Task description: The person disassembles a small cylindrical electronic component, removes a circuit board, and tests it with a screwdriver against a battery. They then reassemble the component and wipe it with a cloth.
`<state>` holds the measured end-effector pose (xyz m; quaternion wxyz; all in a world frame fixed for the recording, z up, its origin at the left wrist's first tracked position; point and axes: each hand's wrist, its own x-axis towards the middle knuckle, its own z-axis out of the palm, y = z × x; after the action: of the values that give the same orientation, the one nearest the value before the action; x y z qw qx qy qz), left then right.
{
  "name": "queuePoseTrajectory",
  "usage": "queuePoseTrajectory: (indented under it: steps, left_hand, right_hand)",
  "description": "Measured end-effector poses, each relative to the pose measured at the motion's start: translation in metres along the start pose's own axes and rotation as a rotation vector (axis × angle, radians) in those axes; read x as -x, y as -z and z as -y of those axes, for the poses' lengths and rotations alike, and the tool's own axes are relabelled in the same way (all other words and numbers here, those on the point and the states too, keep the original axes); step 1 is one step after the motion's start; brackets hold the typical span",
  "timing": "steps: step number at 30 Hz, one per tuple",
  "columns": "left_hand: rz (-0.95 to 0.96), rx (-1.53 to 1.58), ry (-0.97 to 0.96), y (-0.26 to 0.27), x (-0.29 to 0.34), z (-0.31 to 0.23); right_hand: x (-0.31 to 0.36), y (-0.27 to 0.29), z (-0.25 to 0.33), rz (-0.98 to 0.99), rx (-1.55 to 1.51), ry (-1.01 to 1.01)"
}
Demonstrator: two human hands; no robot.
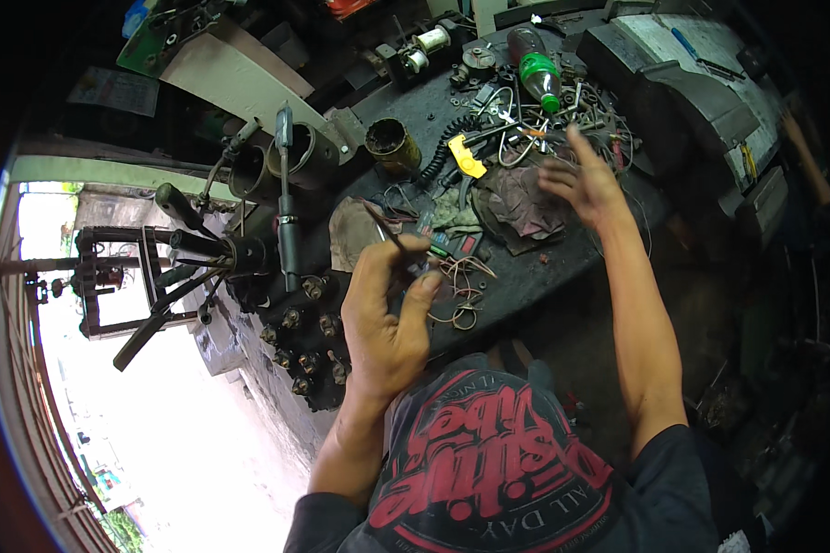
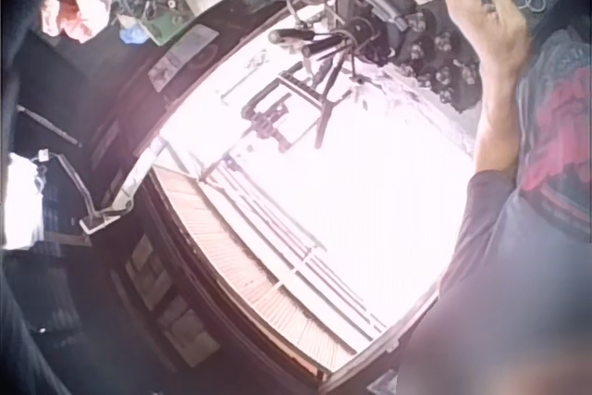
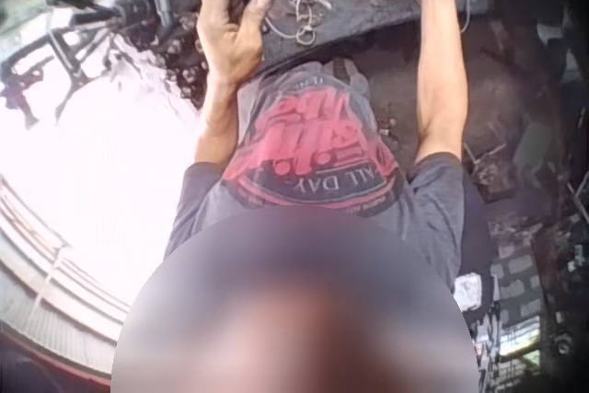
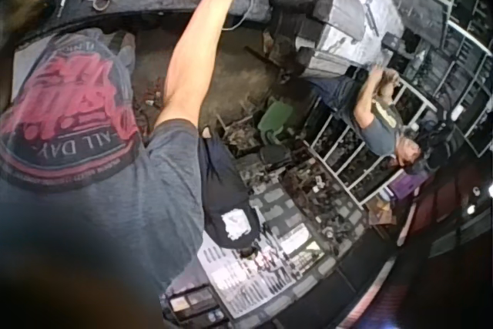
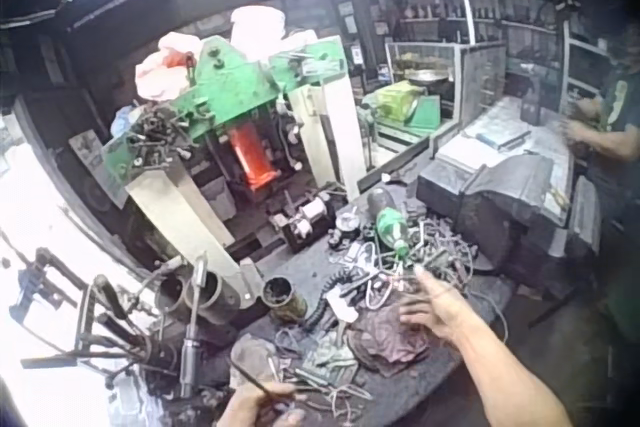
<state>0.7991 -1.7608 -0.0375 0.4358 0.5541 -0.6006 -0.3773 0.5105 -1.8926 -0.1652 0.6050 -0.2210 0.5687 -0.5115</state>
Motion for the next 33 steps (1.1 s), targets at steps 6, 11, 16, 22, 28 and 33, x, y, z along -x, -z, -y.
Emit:
queuePoseTrajectory:
  steps: [6, 11, 16, 22, 28, 33]
  left_hand:
    - [0.225, -0.322, 0.202, 0.055, 0.052, 0.043]
    - [0.115, -0.379, 0.484, 0.095, 0.104, 0.059]
    - [-0.034, -0.140, 0.602, 0.126, 0.130, 0.075]
    - [-0.336, 0.686, 0.541, 0.163, 0.149, 0.093]
    - [-0.275, 1.511, 0.543, 0.179, 0.141, 0.115]
    - [-0.112, 1.720, 0.635, 0.197, 0.137, 0.120]
  right_hand:
    - [0.049, 0.025, -0.019, -0.187, 1.154, 0.546]
    - [0.145, -0.058, -0.099, 0.364, 0.804, 0.417]
    - [0.176, -0.131, -0.184, 0.642, 1.102, 0.237]
    - [0.172, -0.161, -0.223, 0.413, 1.358, 0.324]
    - [0.186, -0.184, -0.244, 0.202, 1.443, 0.293]
    - [0.201, -0.194, -0.245, -0.009, 1.374, 0.322]
